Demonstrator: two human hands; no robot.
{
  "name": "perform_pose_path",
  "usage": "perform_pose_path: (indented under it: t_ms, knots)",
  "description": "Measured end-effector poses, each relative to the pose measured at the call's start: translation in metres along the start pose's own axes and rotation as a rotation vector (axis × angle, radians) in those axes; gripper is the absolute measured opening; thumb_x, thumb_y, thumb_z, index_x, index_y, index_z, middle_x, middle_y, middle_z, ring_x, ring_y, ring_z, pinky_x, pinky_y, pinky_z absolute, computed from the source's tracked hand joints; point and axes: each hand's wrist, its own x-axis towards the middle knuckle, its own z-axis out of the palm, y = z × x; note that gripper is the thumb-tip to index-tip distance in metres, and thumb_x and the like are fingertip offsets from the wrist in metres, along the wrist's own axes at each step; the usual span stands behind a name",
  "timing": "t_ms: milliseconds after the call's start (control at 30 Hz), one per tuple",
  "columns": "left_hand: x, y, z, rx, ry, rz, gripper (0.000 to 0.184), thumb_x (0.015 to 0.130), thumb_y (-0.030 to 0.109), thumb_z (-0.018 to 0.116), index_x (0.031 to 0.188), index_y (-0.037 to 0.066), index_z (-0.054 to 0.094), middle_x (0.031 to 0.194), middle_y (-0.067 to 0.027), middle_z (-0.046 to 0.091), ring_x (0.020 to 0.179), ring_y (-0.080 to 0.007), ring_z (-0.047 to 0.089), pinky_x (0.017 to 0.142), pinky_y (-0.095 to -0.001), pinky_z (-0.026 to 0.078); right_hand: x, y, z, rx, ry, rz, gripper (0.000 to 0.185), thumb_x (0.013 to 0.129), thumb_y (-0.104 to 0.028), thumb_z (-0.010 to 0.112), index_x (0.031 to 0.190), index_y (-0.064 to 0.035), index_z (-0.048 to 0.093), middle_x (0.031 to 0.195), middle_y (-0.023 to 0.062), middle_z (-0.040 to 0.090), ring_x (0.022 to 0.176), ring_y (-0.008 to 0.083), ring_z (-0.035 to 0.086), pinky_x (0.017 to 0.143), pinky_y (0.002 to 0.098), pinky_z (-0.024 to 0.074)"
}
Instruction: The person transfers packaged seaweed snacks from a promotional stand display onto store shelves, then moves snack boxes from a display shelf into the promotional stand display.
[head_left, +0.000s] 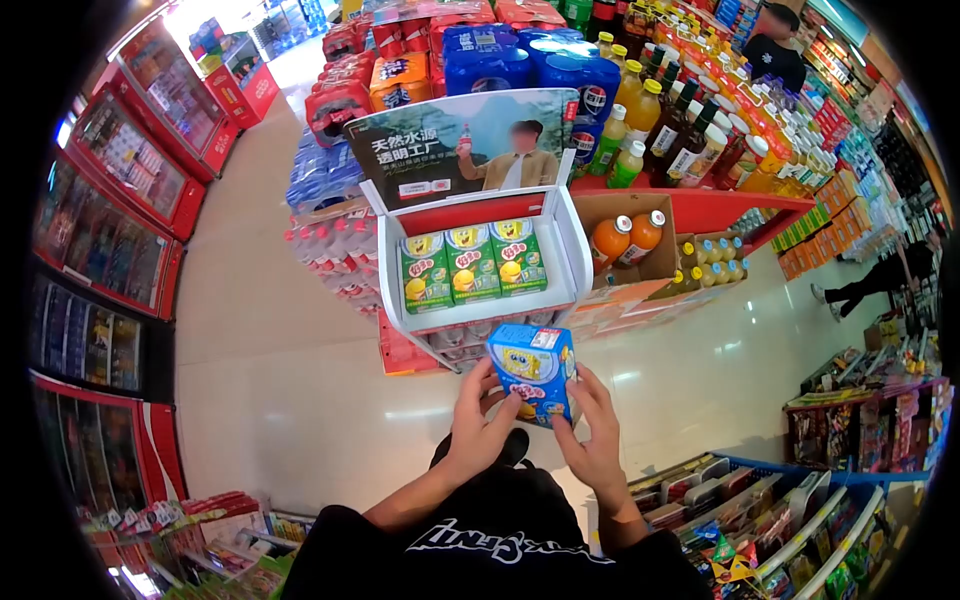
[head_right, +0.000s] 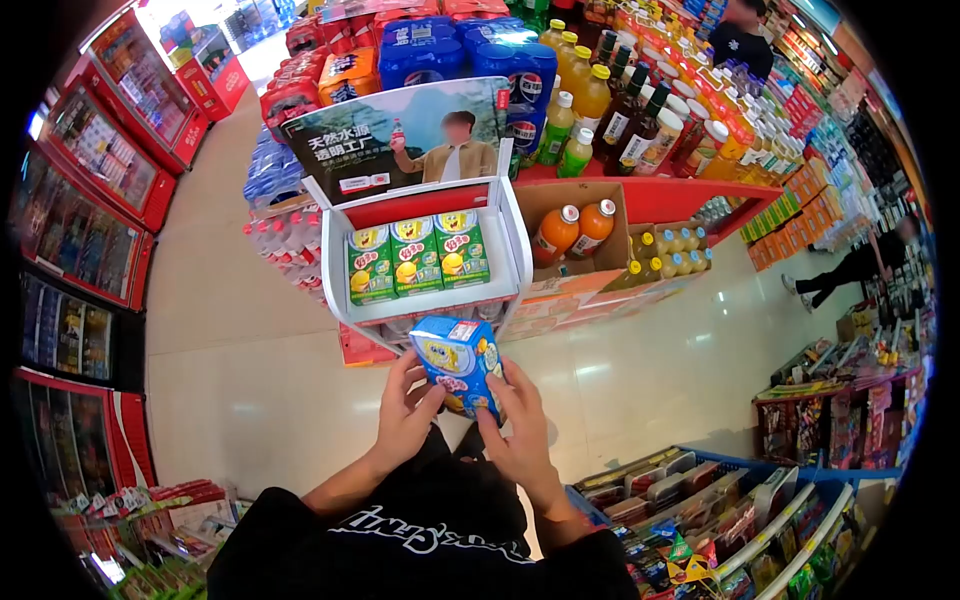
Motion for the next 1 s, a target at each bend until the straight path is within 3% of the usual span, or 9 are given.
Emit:
perform_pose_path:
  t_ms: [100,233,267,367,400,500,600,733,1000]
  knots:
    - [0.055,-0.021,-0.006,0.053,-0.046,0.088,0.066,0.097,0.003,0.067,0.154,0.000,0.034,0.138,-0.0149,0.049,0.126,-0.0247,0.056,0.102,-0.0372,0.052,0.036,0.004,0.007,-0.067,0.014,0.069,0.050,0.088,0.002,0.070,0.137,-0.0011,0.061,0.149,0.0227,0.049,0.129,0.0371,0.057,0.106,0.0429,0.0478]
    - [0.131,-0.027,-0.001,0.058,-0.156,0.042,0.068,0.097,0.003,0.067,0.156,-0.001,0.033,0.137,-0.0149,0.048,0.124,-0.0246,0.058,0.099,-0.0371,0.055,0.087,0.024,0.025,-0.231,0.075,0.117,0.052,0.088,0.000,0.071,0.139,-0.0044,0.062,0.147,0.0217,0.050,0.123,0.0377,0.059,0.101,0.0429,0.0506]
    - [0.148,-0.027,0.001,0.066,-0.155,0.014,0.067,0.096,0.004,0.068,0.154,-0.002,0.035,0.135,-0.0195,0.052,0.123,-0.0295,0.060,0.100,-0.0398,0.054,0.100,0.026,0.029,-0.276,0.089,0.119,0.053,0.088,0.001,0.071,0.140,-0.0039,0.061,0.147,0.0217,0.051,0.123,0.0376,0.059,0.101,0.0434,0.0508]
    - [0.198,-0.050,0.000,0.313,-0.221,0.238,0.067,0.094,0.005,0.068,0.152,-0.004,0.035,0.132,-0.0268,0.056,0.121,-0.0385,0.061,0.102,-0.0428,0.051,0.134,0.038,0.045,-0.459,0.153,0.077,0.052,0.087,0.000,0.072,0.138,-0.0040,0.063,0.146,0.0223,0.053,0.123,0.0397,0.059,0.102,0.0453,0.0504]
    - [0.208,-0.037,0.001,0.424,-0.216,0.295,0.063,0.091,0.005,0.066,0.147,-0.008,0.039,0.130,-0.0311,0.057,0.123,-0.0464,0.057,0.106,-0.0477,0.046,0.144,0.044,0.051,-0.526,0.180,0.054,0.051,0.087,0.000,0.072,0.138,-0.0044,0.063,0.146,0.0226,0.054,0.122,0.0409,0.059,0.102,0.0460,0.0501]
    - [0.248,-0.047,0.001,0.709,-0.226,0.525,0.061,0.089,0.005,0.065,0.143,-0.011,0.042,0.131,-0.0303,0.057,0.127,-0.0473,0.052,0.110,-0.0501,0.042,0.168,0.066,0.067,-0.631,0.195,0.120,0.047,0.087,-0.001,0.072,0.133,-0.0042,0.066,0.145,0.0235,0.056,0.123,0.0430,0.059,0.103,0.0477,0.0492]
    - [0.275,-0.054,0.000,0.795,-0.245,0.548,0.059,0.088,0.009,0.066,0.141,-0.010,0.047,0.137,-0.0285,0.054,0.136,-0.0448,0.046,0.116,-0.0540,0.034,0.186,0.085,0.081,-0.749,0.229,0.019,0.045,0.085,-0.004,0.071,0.130,-0.0035,0.066,0.141,0.0252,0.058,0.110,0.0421,0.061,0.094,0.0482,0.0514]
    - [0.286,-0.064,-0.004,0.960,-0.259,0.536,0.061,0.091,0.019,0.070,0.144,-0.004,0.050,0.146,-0.0253,0.050,0.142,-0.0449,0.040,0.120,-0.0563,0.029,0.197,0.105,0.092,-0.822,0.211,0.048,0.042,0.087,-0.004,0.070,0.129,-0.0018,0.066,0.141,0.0243,0.058,0.112,0.0419,0.062,0.096,0.0491,0.0506]
    - [0.287,-0.074,-0.018,1.096,-0.267,0.523,0.065,0.093,0.038,0.070,0.148,0.008,0.053,0.155,-0.0144,0.047,0.149,-0.0322,0.036,0.122,-0.0516,0.025,0.218,0.110,0.095,-0.787,0.170,0.095,0.033,0.094,-0.005,0.068,0.126,0.0001,0.068,0.139,0.0238,0.061,0.124,0.0425,0.060,0.104,0.0478,0.0487]
